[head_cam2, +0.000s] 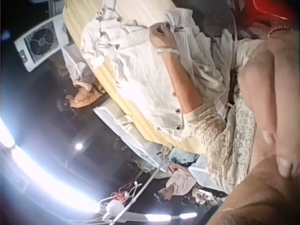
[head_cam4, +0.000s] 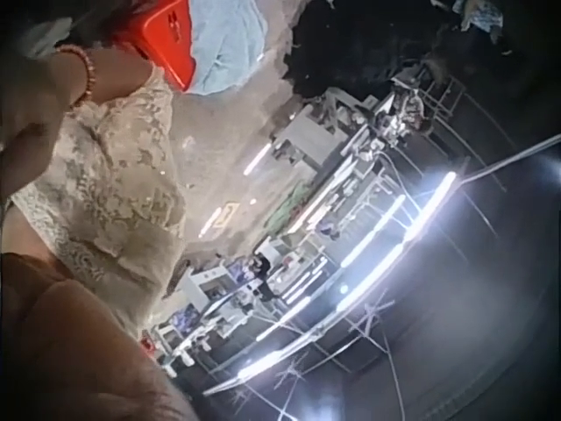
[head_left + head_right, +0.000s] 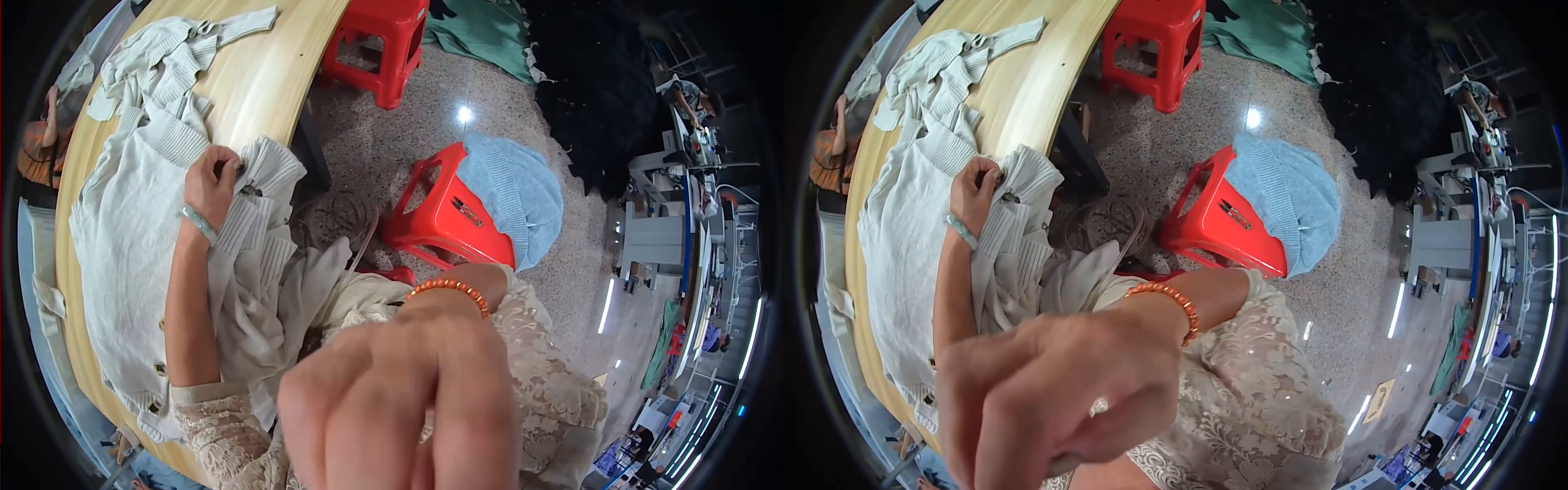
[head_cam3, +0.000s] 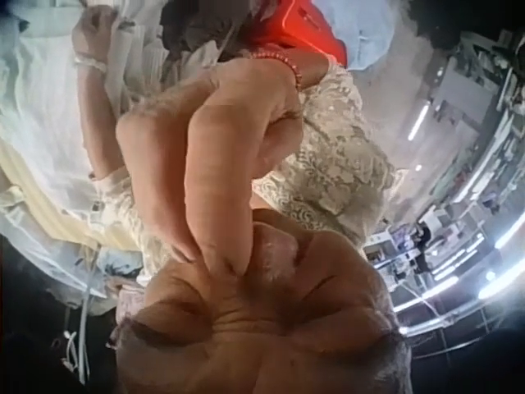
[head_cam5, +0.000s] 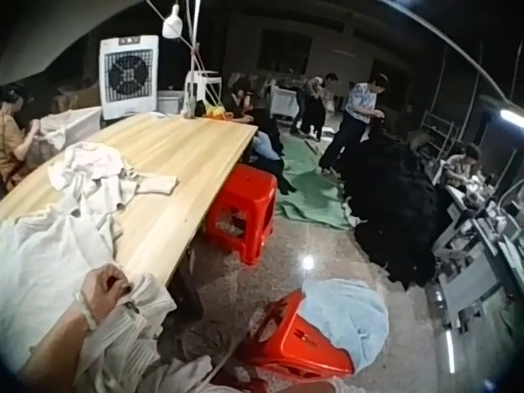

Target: Buttoning a white knitted sweater on a workbench in a factory environment.

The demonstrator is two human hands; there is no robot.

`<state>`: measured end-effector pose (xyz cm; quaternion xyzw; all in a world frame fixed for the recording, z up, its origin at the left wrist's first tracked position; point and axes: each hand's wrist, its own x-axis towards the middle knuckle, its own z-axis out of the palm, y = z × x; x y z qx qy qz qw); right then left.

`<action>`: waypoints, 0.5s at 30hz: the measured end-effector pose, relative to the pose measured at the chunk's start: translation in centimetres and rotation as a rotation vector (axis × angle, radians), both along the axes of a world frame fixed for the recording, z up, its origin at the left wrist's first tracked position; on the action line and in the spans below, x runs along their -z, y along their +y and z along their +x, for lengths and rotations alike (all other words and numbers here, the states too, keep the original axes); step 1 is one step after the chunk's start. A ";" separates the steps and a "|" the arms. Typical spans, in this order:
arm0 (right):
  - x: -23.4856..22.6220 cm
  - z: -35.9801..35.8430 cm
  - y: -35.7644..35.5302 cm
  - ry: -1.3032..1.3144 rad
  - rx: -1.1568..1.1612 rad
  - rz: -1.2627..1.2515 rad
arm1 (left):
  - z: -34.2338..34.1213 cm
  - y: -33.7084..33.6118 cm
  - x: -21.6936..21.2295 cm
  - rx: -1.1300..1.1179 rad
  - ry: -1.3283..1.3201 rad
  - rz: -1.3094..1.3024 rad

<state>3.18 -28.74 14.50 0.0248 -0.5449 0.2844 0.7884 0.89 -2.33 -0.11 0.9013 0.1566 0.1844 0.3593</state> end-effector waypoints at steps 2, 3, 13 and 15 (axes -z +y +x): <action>-2.9 2.3 -0.1 -0.182 0.035 -0.016 | -0.1 -0.2 -0.2 -0.023 0.003 0.011; -3.1 2.1 0.4 -0.172 -0.010 -0.007 | 0.0 -0.3 -0.3 -0.015 -0.002 0.014; -2.1 0.3 1.9 -0.139 0.398 0.146 | -0.3 0.0 -0.1 0.012 -0.024 0.028; 0.4 0.4 1.6 -0.362 0.552 0.037 | -0.5 0.0 -0.1 0.005 -0.027 0.013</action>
